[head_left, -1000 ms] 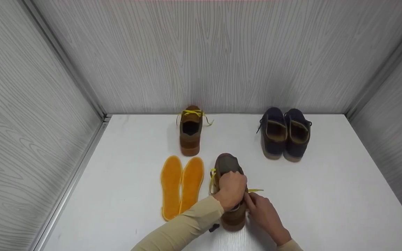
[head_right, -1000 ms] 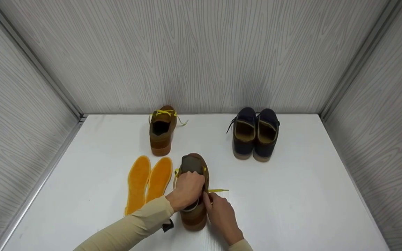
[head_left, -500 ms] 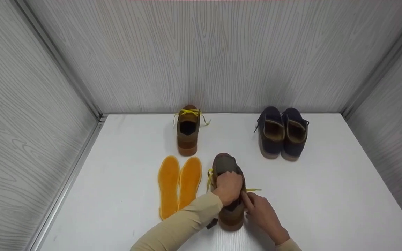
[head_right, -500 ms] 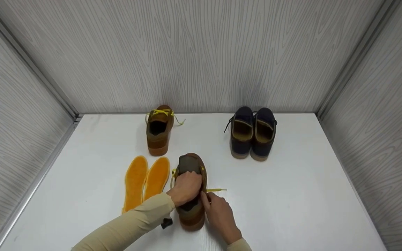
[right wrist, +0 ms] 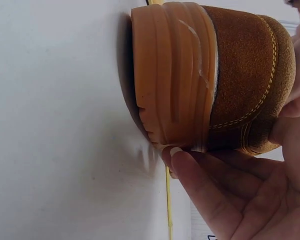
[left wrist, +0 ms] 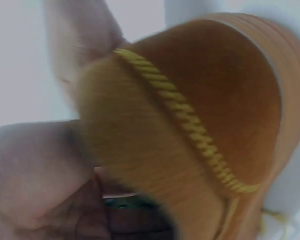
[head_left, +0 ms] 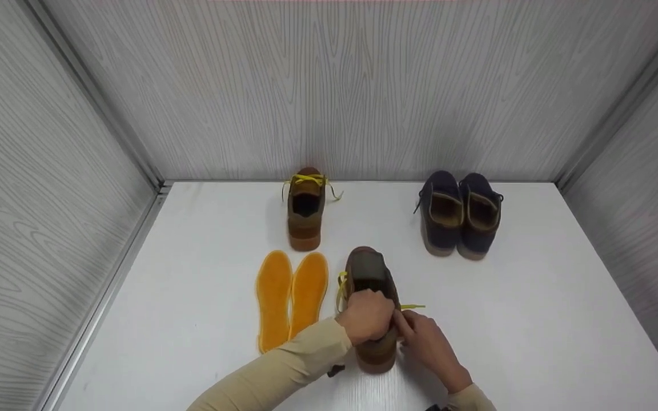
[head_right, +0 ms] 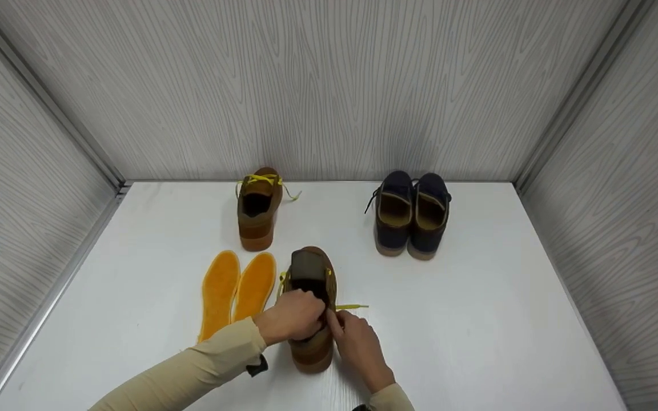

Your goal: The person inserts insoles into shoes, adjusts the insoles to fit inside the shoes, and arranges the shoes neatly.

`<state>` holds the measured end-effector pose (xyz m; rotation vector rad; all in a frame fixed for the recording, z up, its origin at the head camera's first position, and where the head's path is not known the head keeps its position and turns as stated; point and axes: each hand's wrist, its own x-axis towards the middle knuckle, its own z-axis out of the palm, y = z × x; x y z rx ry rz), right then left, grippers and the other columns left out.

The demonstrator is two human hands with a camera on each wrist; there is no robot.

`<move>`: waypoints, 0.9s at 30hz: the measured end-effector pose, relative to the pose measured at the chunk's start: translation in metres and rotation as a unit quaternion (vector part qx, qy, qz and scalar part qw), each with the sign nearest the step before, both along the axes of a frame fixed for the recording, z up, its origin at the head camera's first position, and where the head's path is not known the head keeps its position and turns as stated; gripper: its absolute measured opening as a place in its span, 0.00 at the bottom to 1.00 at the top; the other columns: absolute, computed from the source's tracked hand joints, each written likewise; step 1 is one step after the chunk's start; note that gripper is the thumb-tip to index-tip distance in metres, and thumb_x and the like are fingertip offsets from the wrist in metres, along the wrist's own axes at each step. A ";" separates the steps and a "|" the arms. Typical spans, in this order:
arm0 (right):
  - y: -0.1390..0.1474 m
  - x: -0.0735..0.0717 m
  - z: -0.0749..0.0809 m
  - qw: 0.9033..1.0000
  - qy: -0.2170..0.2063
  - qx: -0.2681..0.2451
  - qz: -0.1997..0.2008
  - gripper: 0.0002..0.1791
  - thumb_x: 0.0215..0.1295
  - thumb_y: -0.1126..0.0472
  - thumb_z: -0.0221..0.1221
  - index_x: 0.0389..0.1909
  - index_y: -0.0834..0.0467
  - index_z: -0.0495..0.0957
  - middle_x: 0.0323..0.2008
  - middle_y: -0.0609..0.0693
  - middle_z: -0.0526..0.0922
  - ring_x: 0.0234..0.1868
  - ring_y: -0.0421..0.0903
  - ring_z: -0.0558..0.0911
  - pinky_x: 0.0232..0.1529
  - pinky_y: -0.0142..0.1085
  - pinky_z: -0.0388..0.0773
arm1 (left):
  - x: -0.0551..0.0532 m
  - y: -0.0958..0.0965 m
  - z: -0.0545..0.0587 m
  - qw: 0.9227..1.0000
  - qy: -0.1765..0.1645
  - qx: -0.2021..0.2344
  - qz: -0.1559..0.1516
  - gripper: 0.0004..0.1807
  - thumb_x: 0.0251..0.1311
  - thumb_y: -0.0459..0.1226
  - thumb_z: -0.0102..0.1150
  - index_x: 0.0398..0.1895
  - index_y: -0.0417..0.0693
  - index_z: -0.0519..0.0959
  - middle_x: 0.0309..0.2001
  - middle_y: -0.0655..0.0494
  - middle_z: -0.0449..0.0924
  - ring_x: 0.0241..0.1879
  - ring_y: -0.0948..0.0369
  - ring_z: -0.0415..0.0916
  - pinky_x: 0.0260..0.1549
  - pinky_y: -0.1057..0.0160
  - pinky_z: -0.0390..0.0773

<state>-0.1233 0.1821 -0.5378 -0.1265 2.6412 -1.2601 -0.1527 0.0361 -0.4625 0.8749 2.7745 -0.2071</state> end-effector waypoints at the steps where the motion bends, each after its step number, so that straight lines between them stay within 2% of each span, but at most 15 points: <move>1: 0.000 0.000 0.000 1.000 0.002 0.002 0.000 0.35 0.71 0.36 0.39 0.47 0.61 0.80 0.31 0.45 0.82 0.30 0.40 0.79 0.32 0.37 0.76 | 0.000 -0.003 0.004 1.000 -0.013 -0.006 -0.021 0.11 0.61 0.45 0.60 0.36 0.48 0.84 0.29 0.54 0.80 0.28 0.59 0.77 0.26 0.60 0.79; 4: 0.000 -0.001 0.001 1.000 0.006 0.006 -0.001 0.34 0.71 0.36 0.39 0.46 0.61 0.80 0.30 0.45 0.81 0.29 0.39 0.79 0.32 0.37 0.76 | -0.003 -0.011 0.009 0.996 -0.057 -0.006 -0.072 0.07 0.58 0.42 0.63 0.36 0.49 0.83 0.27 0.57 0.79 0.25 0.61 0.73 0.28 0.63 0.79; 7: 0.000 0.000 0.002 1.000 0.013 0.007 -0.006 0.33 0.71 0.37 0.40 0.46 0.62 0.80 0.28 0.45 0.80 0.28 0.40 0.79 0.31 0.37 0.76 | -0.008 -0.012 0.004 0.992 -0.090 0.011 -0.088 0.05 0.56 0.39 0.65 0.35 0.50 0.82 0.26 0.58 0.78 0.23 0.61 0.71 0.27 0.64 0.78; 12: -0.001 0.001 0.000 1.000 0.022 0.006 -0.009 0.31 0.72 0.39 0.42 0.44 0.61 0.80 0.27 0.45 0.79 0.27 0.40 0.78 0.30 0.37 0.75 | -0.013 -0.008 -0.017 0.994 -0.052 0.005 -0.099 0.05 0.56 0.40 0.65 0.34 0.51 0.83 0.30 0.57 0.81 0.28 0.61 0.76 0.29 0.62 0.79; 14: -0.002 0.000 -0.001 1.000 0.025 0.005 -0.008 0.30 0.72 0.38 0.42 0.43 0.60 0.80 0.27 0.44 0.79 0.28 0.40 0.78 0.31 0.37 0.75 | -0.013 -0.007 -0.021 0.994 -0.040 -0.006 -0.097 0.06 0.56 0.41 0.64 0.34 0.51 0.83 0.31 0.56 0.82 0.30 0.60 0.78 0.30 0.61 0.79; 20: -0.003 0.001 -0.002 1.000 0.024 0.013 -0.014 0.31 0.72 0.38 0.41 0.43 0.60 0.80 0.27 0.44 0.80 0.28 0.39 0.78 0.30 0.36 0.76 | -0.011 -0.008 -0.016 0.993 -0.037 -0.017 -0.112 0.06 0.56 0.40 0.65 0.35 0.52 0.82 0.31 0.57 0.81 0.28 0.61 0.76 0.30 0.62 0.79; 23: -0.003 0.002 -0.001 1.000 0.018 0.013 -0.017 0.32 0.72 0.38 0.41 0.45 0.61 0.80 0.28 0.45 0.80 0.28 0.40 0.78 0.30 0.37 0.76 | -0.008 -0.008 -0.015 0.992 -0.018 -0.018 -0.121 0.06 0.57 0.40 0.65 0.37 0.53 0.82 0.31 0.57 0.80 0.27 0.61 0.75 0.28 0.63 0.79; 27: -0.003 0.002 0.000 1.000 0.013 0.010 -0.019 0.32 0.71 0.38 0.41 0.46 0.62 0.80 0.29 0.46 0.81 0.28 0.40 0.78 0.30 0.37 0.76 | -0.004 -0.006 -0.018 0.993 0.007 -0.022 -0.117 0.07 0.59 0.41 0.63 0.39 0.54 0.82 0.31 0.57 0.81 0.29 0.61 0.76 0.27 0.63 0.79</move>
